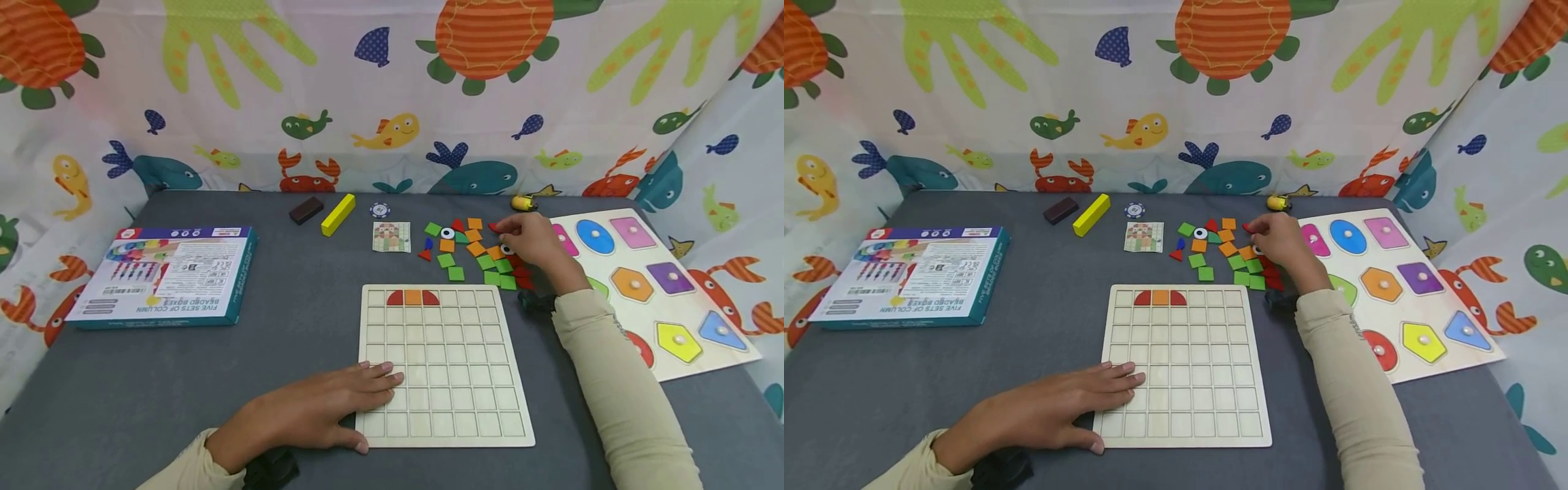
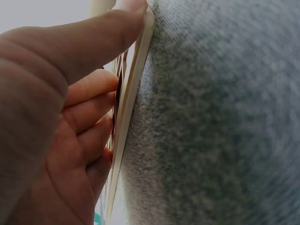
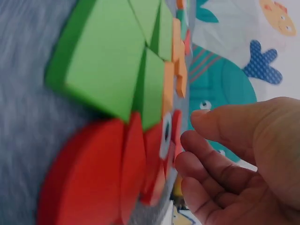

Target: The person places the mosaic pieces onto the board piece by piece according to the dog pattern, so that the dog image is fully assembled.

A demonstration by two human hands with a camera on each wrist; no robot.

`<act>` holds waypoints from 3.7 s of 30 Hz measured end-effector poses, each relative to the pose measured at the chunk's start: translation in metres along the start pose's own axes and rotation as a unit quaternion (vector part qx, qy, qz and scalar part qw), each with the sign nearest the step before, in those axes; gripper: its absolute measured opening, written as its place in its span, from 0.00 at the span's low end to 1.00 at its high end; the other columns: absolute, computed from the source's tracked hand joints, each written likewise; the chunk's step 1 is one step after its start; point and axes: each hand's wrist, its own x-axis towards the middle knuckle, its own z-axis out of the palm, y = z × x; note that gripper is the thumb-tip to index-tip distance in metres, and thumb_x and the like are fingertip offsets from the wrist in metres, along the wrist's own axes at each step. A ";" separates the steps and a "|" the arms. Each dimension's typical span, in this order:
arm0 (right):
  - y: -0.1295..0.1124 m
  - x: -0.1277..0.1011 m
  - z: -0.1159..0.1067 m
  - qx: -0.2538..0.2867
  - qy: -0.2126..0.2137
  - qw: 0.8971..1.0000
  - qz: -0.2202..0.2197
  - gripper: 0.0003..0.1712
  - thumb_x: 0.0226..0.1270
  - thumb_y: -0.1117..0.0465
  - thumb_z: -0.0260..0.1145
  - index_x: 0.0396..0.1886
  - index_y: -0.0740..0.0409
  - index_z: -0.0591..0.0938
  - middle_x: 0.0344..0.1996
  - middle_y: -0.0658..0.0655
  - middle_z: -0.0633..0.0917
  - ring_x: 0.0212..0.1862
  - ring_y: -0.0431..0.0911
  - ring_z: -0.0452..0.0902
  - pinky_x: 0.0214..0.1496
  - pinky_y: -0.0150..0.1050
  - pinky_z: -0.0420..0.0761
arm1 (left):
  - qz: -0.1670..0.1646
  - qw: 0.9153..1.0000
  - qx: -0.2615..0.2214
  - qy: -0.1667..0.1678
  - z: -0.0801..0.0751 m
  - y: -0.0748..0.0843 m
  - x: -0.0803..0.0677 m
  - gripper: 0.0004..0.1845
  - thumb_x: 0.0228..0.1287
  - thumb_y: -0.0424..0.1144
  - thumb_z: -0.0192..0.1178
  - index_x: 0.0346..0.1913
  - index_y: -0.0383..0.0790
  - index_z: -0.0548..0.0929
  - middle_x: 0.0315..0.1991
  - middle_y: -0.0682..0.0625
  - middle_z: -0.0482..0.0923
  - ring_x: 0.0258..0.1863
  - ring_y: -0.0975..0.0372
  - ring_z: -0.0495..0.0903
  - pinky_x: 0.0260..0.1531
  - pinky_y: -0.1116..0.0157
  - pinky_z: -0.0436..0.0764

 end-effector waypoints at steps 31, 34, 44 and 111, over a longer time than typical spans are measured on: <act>-0.018 -0.026 -0.012 -0.028 -0.012 0.999 0.010 0.10 0.70 0.68 0.58 0.44 0.68 0.81 0.38 0.64 0.80 0.34 0.54 0.74 0.29 0.41 0.75 | -0.004 1.000 -0.005 -0.001 0.001 0.000 0.000 0.43 0.63 0.52 0.64 0.75 0.40 0.57 0.76 0.52 0.49 0.75 0.57 0.44 0.71 0.57 0.51; -0.031 -0.029 -0.009 -0.013 0.000 1.000 -0.002 0.12 0.70 0.67 0.59 0.49 0.68 0.81 0.43 0.65 0.80 0.36 0.55 0.76 0.29 0.42 0.77 | -0.004 1.000 -0.007 0.000 0.001 0.000 0.001 0.43 0.63 0.51 0.64 0.75 0.40 0.57 0.76 0.51 0.49 0.75 0.57 0.44 0.71 0.57 0.51; -0.061 -0.034 0.013 0.013 -0.021 0.995 -0.092 0.15 0.70 0.71 0.60 0.54 0.68 0.80 0.44 0.64 0.83 0.44 0.55 0.78 0.46 0.49 0.81 | -0.005 1.000 -0.008 -0.001 0.000 0.001 0.002 0.43 0.63 0.51 0.65 0.75 0.40 0.58 0.76 0.52 0.49 0.75 0.58 0.44 0.72 0.57 0.50; -0.116 -0.028 0.076 -0.002 -0.158 0.958 -0.239 0.11 0.68 0.66 0.65 0.48 0.60 0.86 0.44 0.53 0.84 0.46 0.45 0.78 0.49 0.40 0.80 | -0.001 1.000 -0.004 -0.008 0.000 -0.001 0.002 0.41 0.66 0.53 0.62 0.76 0.41 0.57 0.76 0.53 0.49 0.75 0.58 0.44 0.72 0.54 0.50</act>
